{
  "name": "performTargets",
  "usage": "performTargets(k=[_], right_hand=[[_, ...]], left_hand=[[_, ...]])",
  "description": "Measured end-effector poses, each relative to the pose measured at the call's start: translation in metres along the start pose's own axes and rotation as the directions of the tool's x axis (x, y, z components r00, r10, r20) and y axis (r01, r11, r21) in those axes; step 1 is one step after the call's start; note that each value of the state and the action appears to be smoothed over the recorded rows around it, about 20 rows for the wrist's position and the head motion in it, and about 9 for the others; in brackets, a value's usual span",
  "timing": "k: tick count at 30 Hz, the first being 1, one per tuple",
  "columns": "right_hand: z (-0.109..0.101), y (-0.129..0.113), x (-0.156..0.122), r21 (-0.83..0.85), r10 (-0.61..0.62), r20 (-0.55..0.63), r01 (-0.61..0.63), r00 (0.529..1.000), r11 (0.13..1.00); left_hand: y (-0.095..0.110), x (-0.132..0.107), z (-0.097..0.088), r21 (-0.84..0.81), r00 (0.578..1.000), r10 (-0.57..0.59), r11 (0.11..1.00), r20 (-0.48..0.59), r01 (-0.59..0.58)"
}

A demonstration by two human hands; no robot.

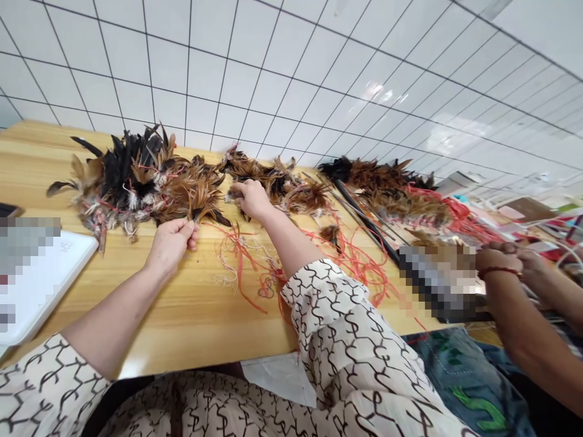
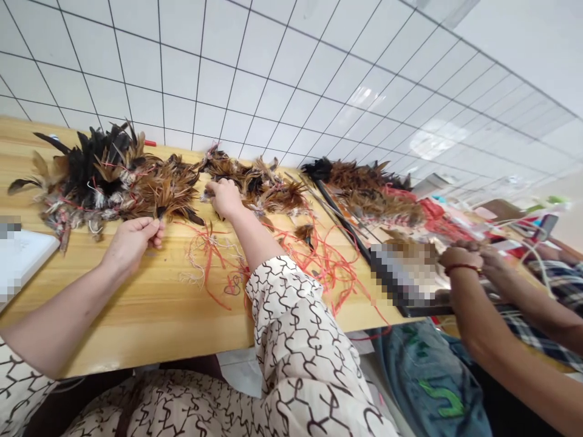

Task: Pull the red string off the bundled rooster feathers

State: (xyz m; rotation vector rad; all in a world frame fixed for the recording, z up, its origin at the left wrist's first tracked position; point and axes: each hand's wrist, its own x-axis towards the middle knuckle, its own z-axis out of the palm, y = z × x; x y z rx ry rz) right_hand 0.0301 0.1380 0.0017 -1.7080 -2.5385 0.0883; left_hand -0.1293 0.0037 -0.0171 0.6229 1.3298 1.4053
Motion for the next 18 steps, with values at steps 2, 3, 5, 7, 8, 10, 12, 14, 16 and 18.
performTargets(k=[2, 3, 5, 7, 8, 10, 12, 14, 16, 18], right_hand=[[0.003, -0.004, 0.007, -0.053, -0.011, -0.010, 0.011, 1.000, 0.999], [0.004, -0.006, 0.010, -0.063, -0.012, -0.015, 0.011, 1.000, 0.998], [0.005, -0.008, 0.014, -0.050, -0.006, -0.020, 0.005, 1.000, 0.999], [0.005, -0.009, 0.015, -0.007, 0.004, -0.027, -0.004, 1.000, 1.000], [0.003, -0.009, 0.014, 0.017, 0.012, -0.037, -0.011, 0.999, 1.000], [-0.001, -0.010, 0.010, 0.079, 0.035, -0.064, -0.030, 0.997, 0.996], [-0.007, -0.009, 0.000, 0.244, 0.078, -0.081, -0.056, 0.994, 0.968], [-0.012, -0.009, -0.014, 0.582, 0.129, -0.045, -0.079, 0.991, 0.809], [-0.016, -0.010, -0.029, 0.878, 0.134, 0.057, -0.113, 0.989, 0.465], [-0.017, -0.012, -0.045, 0.968, 0.116, 0.130, -0.151, 0.985, 0.201]], left_hand=[[-0.001, 0.001, 0.000, -0.003, 1.000, 0.009, 1.000, 0.011, -0.009], [-0.002, 0.001, 0.000, -0.003, 1.000, 0.016, 1.000, 0.016, -0.016], [-0.003, 0.003, -0.001, -0.005, 0.999, 0.031, 1.000, 0.021, -0.031], [-0.004, 0.004, -0.001, -0.010, 0.999, 0.047, 0.999, 0.019, -0.047], [-0.005, 0.005, -0.002, -0.012, 0.998, 0.054, 0.998, 0.018, -0.053], [-0.005, 0.006, -0.002, -0.016, 0.998, 0.064, 0.998, 0.013, -0.064], [-0.005, 0.006, -0.003, -0.016, 0.997, 0.077, 0.997, 0.006, -0.077], [-0.005, 0.006, -0.003, -0.016, 0.996, 0.090, 0.996, -0.003, -0.090], [-0.005, 0.005, -0.003, -0.009, 0.995, 0.104, 0.995, -0.006, -0.104], [-0.005, 0.005, -0.003, 0.010, 0.993, 0.122, 0.993, -0.004, -0.122]])
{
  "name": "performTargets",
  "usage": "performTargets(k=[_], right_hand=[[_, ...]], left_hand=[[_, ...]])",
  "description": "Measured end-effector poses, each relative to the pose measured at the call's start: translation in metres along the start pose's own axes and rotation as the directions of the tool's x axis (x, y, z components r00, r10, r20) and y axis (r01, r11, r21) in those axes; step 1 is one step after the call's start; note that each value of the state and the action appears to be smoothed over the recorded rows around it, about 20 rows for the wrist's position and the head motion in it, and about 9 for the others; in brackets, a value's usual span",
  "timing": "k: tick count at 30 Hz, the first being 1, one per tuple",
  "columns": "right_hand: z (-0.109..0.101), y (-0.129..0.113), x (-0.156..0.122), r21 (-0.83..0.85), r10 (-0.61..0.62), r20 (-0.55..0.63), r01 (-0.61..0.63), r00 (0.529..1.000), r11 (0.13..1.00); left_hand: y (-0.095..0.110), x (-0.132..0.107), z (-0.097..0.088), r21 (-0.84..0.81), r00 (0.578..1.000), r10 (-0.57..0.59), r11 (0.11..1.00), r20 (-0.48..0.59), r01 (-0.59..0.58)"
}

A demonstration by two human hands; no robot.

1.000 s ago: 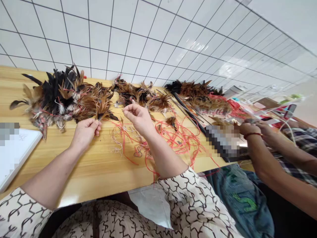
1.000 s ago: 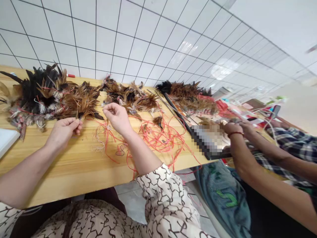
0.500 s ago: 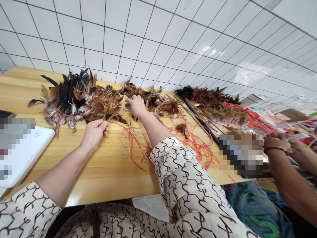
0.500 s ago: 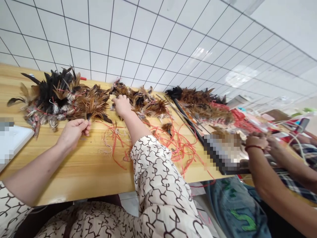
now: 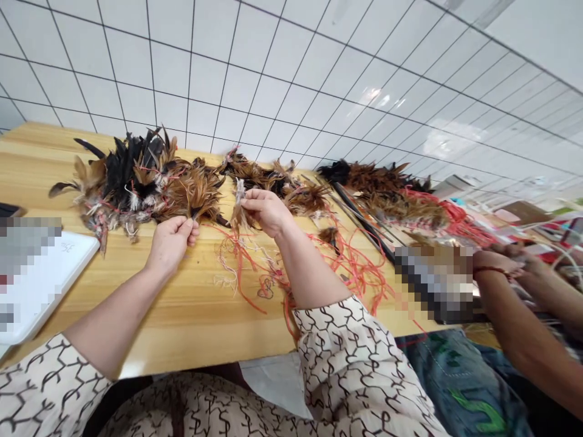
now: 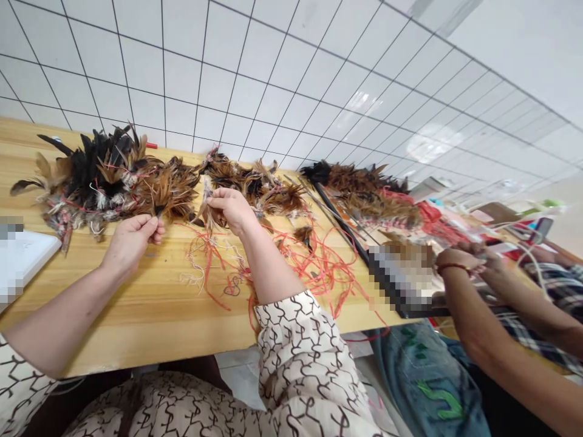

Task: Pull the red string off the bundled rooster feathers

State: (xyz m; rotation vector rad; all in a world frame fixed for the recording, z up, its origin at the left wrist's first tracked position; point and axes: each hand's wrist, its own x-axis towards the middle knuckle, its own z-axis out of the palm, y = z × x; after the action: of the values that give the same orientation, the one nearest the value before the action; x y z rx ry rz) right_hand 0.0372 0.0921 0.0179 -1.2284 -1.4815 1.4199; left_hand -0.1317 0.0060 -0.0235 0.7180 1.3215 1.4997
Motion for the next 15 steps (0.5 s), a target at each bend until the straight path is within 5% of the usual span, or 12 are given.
performTargets(k=[4, 11, 15], right_hand=[[0.005, 0.007, -0.022, 0.160, 0.093, 0.044, -0.099, 0.995, 0.982], [0.018, 0.020, -0.038, 0.092, 0.005, 0.126, -0.017, 0.992, 0.996], [0.029, 0.027, -0.044, 0.195, 0.066, 0.234, -0.113, 0.970, 0.974]], left_hand=[[-0.002, 0.002, -0.002, 0.057, 0.998, 0.051, 0.997, 0.024, -0.053], [-0.001, 0.001, -0.006, 0.250, 0.975, 0.213, 0.942, 0.062, -0.222], [0.000, -0.002, -0.003, 0.211, 0.983, 0.172, 0.960, 0.069, -0.182]])
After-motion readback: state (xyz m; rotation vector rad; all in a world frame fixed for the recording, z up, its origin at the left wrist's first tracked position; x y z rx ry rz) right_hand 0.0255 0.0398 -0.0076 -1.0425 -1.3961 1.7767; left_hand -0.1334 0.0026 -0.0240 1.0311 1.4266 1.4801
